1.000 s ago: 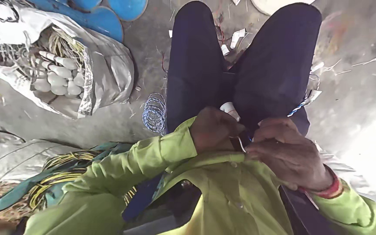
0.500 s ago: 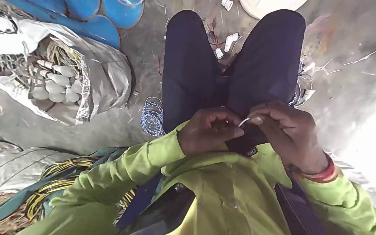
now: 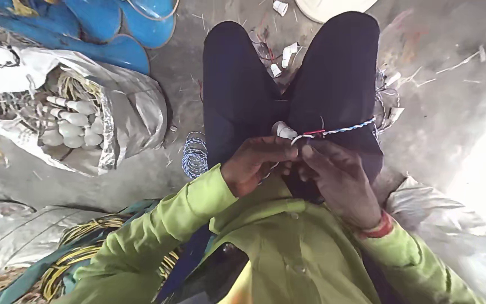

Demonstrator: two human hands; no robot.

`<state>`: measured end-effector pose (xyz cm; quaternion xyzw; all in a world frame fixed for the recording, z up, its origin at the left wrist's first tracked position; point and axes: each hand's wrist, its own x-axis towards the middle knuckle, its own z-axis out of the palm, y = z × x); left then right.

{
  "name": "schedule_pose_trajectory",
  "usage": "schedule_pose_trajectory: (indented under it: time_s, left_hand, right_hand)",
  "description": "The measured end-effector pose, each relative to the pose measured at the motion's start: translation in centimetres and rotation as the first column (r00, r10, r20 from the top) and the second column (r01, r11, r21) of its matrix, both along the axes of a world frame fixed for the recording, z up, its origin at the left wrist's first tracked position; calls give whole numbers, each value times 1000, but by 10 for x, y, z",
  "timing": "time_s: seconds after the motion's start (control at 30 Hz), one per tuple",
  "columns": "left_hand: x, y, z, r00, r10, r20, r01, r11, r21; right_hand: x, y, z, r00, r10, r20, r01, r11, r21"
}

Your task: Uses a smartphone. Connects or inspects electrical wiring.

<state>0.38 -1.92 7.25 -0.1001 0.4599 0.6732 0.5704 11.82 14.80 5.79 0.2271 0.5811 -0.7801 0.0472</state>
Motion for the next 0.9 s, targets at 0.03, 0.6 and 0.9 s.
schedule_pose_trajectory:
  time_s: [0.03,0.6,0.9]
  left_hand:
    - [3,-1,1,1000,-11,-16,11,1000,-12]
    - [-41,10,30,933,76,-352,-71,997,25]
    - [-94,23,20,841,19,-541,39,995,95]
  right_hand:
    - [0,-3,-1,1000,-16,7,16,999,-47]
    - [-41,29,10,956,289,-55,-182,728,661]
    - [-59,28,-8,932,361,-15,-263,708,655]
